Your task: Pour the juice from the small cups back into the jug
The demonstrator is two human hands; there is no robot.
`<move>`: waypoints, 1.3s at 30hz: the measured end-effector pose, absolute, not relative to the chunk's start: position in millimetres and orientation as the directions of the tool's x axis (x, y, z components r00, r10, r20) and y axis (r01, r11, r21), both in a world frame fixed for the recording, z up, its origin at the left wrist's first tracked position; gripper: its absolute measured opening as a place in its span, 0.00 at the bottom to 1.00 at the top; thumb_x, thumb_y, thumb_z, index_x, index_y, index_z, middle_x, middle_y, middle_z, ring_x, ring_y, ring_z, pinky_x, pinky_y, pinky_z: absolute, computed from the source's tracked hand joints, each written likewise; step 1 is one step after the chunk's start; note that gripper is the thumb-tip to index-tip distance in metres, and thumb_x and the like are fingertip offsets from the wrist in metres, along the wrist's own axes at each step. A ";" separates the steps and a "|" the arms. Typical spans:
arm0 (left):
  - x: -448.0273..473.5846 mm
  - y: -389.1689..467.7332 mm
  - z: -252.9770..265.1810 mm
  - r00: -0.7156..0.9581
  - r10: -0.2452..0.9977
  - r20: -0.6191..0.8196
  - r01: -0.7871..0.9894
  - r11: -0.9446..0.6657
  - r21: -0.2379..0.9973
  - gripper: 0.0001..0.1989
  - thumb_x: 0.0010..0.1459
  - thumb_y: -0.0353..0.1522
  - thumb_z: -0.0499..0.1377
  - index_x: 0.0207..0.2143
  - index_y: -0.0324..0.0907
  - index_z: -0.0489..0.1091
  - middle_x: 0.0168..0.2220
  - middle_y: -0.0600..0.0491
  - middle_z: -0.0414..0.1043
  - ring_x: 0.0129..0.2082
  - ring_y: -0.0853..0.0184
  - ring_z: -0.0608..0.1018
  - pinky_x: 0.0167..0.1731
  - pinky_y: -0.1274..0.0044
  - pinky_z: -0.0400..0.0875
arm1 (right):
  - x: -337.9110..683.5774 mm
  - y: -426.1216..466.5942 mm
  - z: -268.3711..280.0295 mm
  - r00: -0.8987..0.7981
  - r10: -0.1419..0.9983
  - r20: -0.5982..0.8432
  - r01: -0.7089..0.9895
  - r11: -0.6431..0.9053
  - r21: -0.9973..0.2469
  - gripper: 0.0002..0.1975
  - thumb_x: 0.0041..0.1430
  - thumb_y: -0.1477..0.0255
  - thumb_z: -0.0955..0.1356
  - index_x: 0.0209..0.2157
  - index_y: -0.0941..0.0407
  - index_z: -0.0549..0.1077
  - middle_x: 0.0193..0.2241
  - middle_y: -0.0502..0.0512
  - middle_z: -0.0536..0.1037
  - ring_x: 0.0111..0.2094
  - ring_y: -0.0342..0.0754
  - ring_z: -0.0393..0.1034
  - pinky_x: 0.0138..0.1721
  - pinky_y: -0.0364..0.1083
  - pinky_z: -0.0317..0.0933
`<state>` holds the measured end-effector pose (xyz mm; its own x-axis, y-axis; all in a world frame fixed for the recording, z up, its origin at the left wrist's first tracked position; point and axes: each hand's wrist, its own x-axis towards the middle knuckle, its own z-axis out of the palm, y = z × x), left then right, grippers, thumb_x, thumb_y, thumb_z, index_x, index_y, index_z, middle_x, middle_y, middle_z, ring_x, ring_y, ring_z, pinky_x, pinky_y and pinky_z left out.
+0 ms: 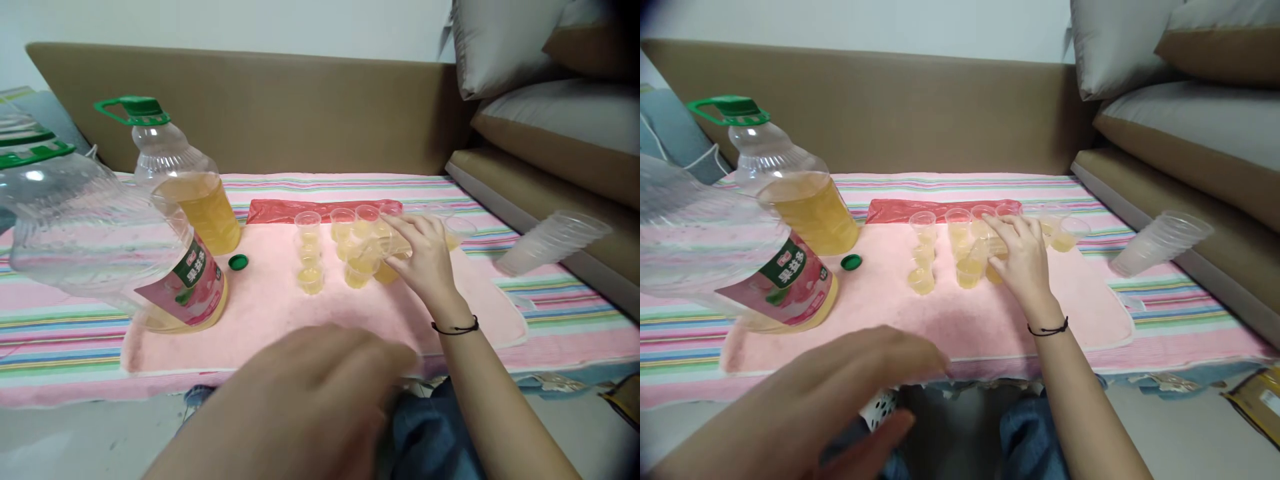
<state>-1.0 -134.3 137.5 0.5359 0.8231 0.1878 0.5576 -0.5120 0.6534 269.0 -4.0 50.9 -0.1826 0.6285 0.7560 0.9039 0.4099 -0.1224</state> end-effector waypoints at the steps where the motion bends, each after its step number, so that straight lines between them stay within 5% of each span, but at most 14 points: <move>1: -8.0 -124.4 136.2 0.535 0.829 0.161 0.586 -0.502 0.636 0.15 0.62 0.38 0.54 0.48 0.57 0.74 0.46 0.58 0.80 0.44 0.63 0.81 0.43 0.74 0.78 | 268.9 -4.0 51.5 -0.193 0.624 0.757 0.904 0.412 -0.109 0.28 0.53 0.77 0.67 0.58 0.55 0.73 0.47 0.61 0.73 0.49 0.61 0.64 0.53 0.60 0.62; 4: -29.0 -89.5 122.8 0.415 0.908 0.062 0.724 -0.371 0.581 0.18 0.61 0.38 0.55 0.54 0.50 0.70 0.54 0.51 0.76 0.52 0.58 0.79 0.52 0.66 0.75 | 266.5 -4.7 54.2 -0.236 0.626 0.744 0.899 0.430 -0.077 0.30 0.52 0.80 0.66 0.59 0.55 0.72 0.48 0.60 0.73 0.49 0.60 0.63 0.53 0.60 0.62; 10: -40.2 -41.4 85.1 0.188 0.971 -0.145 0.818 -0.073 0.571 0.20 0.56 0.38 0.57 0.50 0.42 0.69 0.54 0.42 0.75 0.52 0.51 0.79 0.49 0.63 0.74 | 257.5 -3.2 53.9 -0.310 0.627 0.715 0.877 0.478 -0.039 0.28 0.58 0.84 0.63 0.57 0.49 0.72 0.50 0.57 0.73 0.54 0.59 0.62 0.56 0.61 0.61; 18: -29.9 -35.1 73.3 0.193 0.954 -0.229 0.854 -0.048 0.518 0.23 0.55 0.33 0.58 0.54 0.39 0.66 0.59 0.39 0.71 0.56 0.50 0.76 0.52 0.66 0.71 | 252.0 -0.6 48.9 -0.369 0.621 0.692 0.851 0.525 -0.017 0.20 0.68 0.80 0.62 0.53 0.45 0.75 0.52 0.54 0.73 0.61 0.59 0.58 0.61 0.63 0.57; 25: -29.9 -33.6 70.2 0.187 0.955 -0.228 0.876 -0.057 0.478 0.23 0.56 0.32 0.58 0.55 0.37 0.65 0.56 0.39 0.73 0.53 0.51 0.78 0.49 0.68 0.72 | 255.2 -4.1 53.2 -0.319 0.606 0.729 0.869 0.493 -0.030 0.24 0.61 0.83 0.64 0.54 0.47 0.74 0.50 0.55 0.74 0.57 0.60 0.60 0.58 0.63 0.58; 30: -30.3 -31.2 67.2 0.185 0.958 -0.217 0.887 -0.068 0.457 0.23 0.56 0.32 0.58 0.54 0.37 0.66 0.55 0.38 0.74 0.53 0.52 0.78 0.49 0.68 0.72 | 262.9 -7.4 51.6 -0.182 0.652 0.736 0.878 0.444 -0.177 0.28 0.54 0.75 0.67 0.58 0.51 0.68 0.51 0.57 0.73 0.52 0.62 0.61 0.54 0.63 0.60; 39: -34.9 -21.2 52.8 0.185 0.977 -0.102 0.846 -0.106 0.523 0.28 0.53 0.34 0.58 0.57 0.38 0.64 0.58 0.37 0.71 0.57 0.51 0.76 0.51 0.67 0.72 | 277.3 -6.1 42.4 0.159 0.749 0.643 0.658 0.405 -0.635 0.24 0.48 0.63 0.73 0.47 0.53 0.68 0.47 0.59 0.75 0.48 0.59 0.70 0.50 0.58 0.63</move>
